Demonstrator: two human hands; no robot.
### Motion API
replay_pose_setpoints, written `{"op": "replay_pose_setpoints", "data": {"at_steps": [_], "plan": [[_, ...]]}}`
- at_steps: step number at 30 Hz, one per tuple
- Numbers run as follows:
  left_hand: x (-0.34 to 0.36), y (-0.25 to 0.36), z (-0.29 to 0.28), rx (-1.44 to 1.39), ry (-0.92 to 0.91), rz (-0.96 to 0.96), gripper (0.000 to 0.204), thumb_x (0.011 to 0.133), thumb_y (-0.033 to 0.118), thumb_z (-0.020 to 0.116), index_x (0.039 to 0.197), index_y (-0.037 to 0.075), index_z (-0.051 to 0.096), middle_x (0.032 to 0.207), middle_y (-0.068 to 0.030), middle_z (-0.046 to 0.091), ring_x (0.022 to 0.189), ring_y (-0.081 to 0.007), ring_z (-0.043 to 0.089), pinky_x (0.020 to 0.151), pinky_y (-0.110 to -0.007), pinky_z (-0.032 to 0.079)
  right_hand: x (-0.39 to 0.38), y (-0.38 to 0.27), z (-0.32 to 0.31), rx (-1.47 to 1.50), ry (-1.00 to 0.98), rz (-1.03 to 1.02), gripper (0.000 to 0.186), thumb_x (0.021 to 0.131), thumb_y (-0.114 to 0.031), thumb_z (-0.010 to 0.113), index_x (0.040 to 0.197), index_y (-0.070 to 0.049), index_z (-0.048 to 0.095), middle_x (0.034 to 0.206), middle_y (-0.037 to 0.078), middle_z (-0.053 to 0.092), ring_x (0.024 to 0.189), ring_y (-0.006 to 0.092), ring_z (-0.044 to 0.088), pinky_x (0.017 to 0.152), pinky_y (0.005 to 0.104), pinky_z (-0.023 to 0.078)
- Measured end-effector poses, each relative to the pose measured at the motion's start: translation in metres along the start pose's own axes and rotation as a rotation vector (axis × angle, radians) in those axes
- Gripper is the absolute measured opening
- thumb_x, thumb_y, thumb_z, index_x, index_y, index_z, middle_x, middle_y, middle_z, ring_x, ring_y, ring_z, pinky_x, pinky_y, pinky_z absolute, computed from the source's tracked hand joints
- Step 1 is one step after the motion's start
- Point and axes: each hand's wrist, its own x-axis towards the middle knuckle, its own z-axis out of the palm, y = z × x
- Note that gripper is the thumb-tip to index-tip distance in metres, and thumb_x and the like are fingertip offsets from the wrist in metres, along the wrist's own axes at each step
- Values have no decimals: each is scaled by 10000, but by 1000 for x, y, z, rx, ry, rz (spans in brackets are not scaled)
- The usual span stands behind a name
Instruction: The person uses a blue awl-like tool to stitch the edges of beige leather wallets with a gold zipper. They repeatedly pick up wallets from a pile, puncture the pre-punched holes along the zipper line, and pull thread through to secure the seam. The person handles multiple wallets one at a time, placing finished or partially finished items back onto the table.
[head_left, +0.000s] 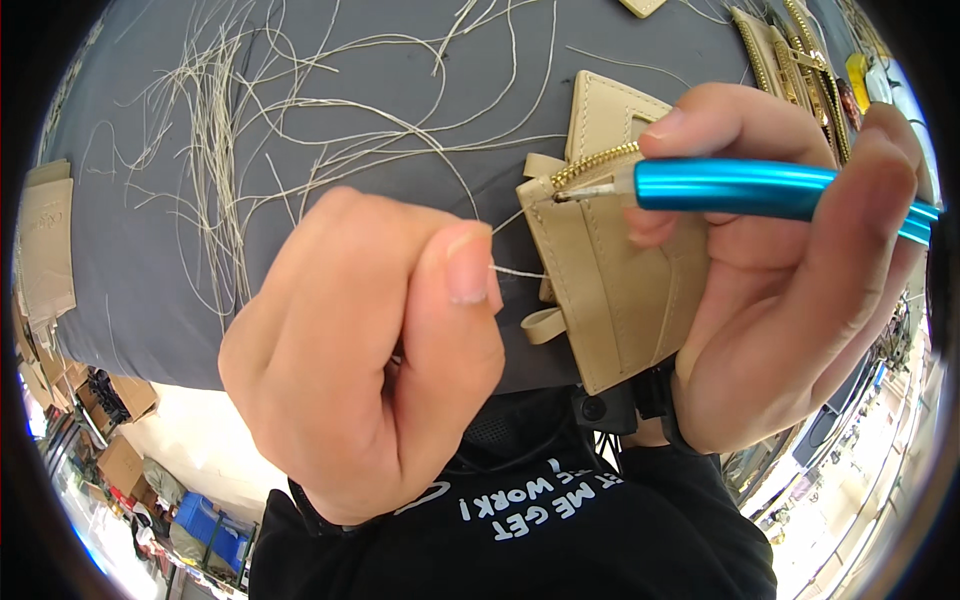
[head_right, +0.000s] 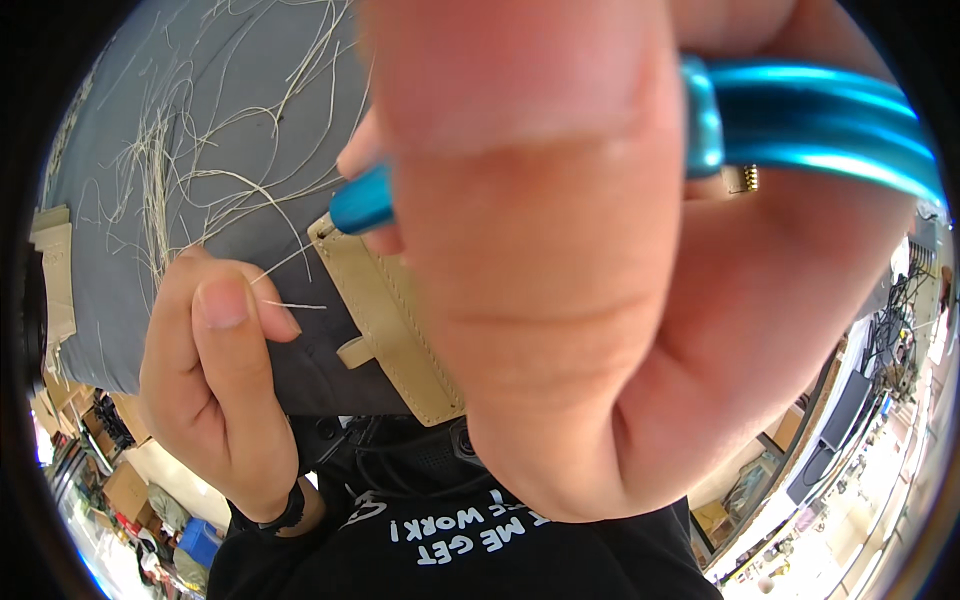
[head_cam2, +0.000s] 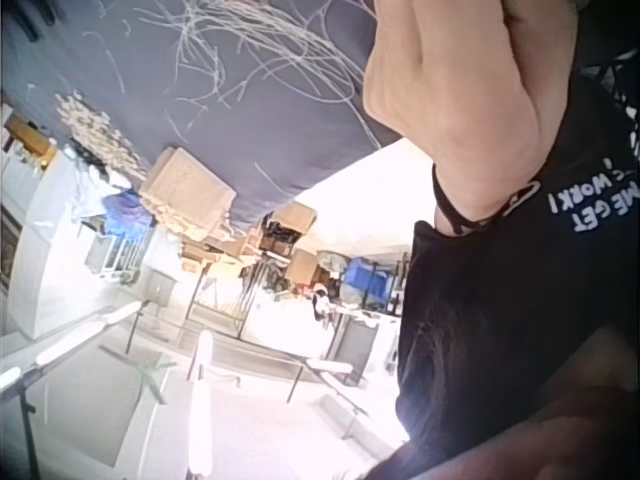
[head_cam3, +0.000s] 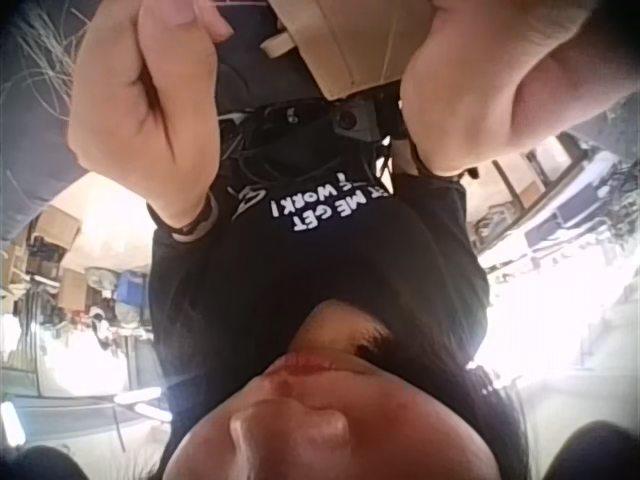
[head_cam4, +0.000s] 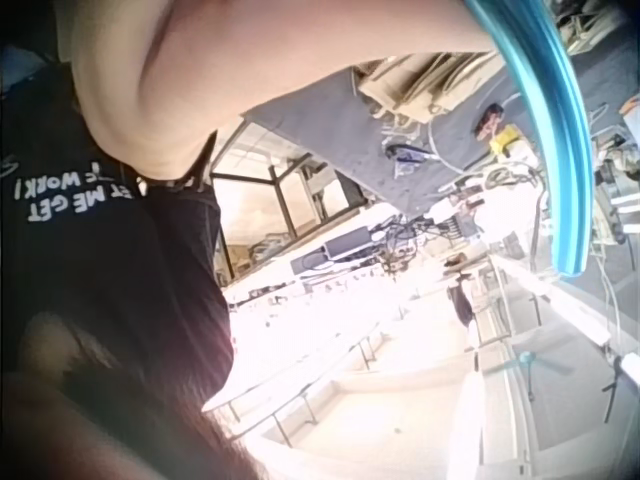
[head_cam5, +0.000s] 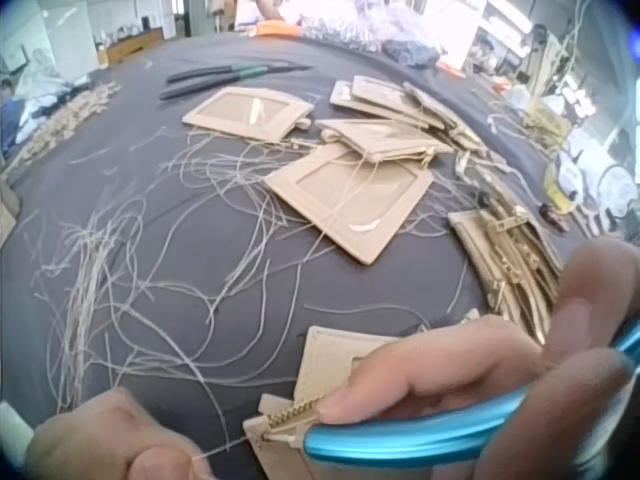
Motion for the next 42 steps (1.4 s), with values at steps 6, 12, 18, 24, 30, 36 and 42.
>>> {"op": "replay_pose_setpoints", "data": {"at_steps": [6,12,18,24,30,36,42], "plan": [[0,-6,-2,-19,-17,35,235,916,113,413,747,-25,501,620,-61,492,576,-96,408,550,-220,310,-1,2,9,23,81,10,399,965,-360,258,1126,-2,326,761,226,575,505,184,512,534,261,454],[-1,1,-3,-7,-14,-40,227,913,108,415,747,-20,502,627,-58,497,577,-97,413,548,-222,313,-2,-1,14,40,144,33,365,958,-357,306,1082,-14,311,734,233,573,486,191,490,523,261,443],[0,-6,-5,-25,8,37,223,911,99,414,743,-14,508,631,-47,496,543,-69,381,523,-203,290,-3,-2,18,17,186,28,351,955,-363,315,1070,-31,309,737,229,575,474,188,488,511,261,441],[6,7,-11,89,204,-291,181,912,144,445,937,-2,550,762,-8,488,520,-20,315,466,-161,220,0,-17,7,563,258,171,283,962,-317,281,1066,-66,359,718,165,551,468,181,468,456,268,404],[9,31,-22,543,6,-154,426,794,311,634,1145,91,535,997,-88,413,820,-178,427,704,-294,355,-5,-6,-27,591,218,-88,242,961,-285,276,1011,-90,410,637,83,504,412,139,369,385,256,320],[7,50,8,523,-171,-63,513,586,230,782,993,50,527,993,-121,407,877,-296,457,765,-368,385,-16,-21,-60,593,431,-79,224,944,-321,284,935,-97,299,561,139,507,355,186,402,347,281,343],[26,64,-12,327,-253,-97,252,745,156,671,871,28,494,860,-90,430,674,-209,463,618,-311,395,-36,-30,-84,628,474,-168,216,957,-302,269,944,-94,324,577,135,502,356,175,376,354,286,333]]}}
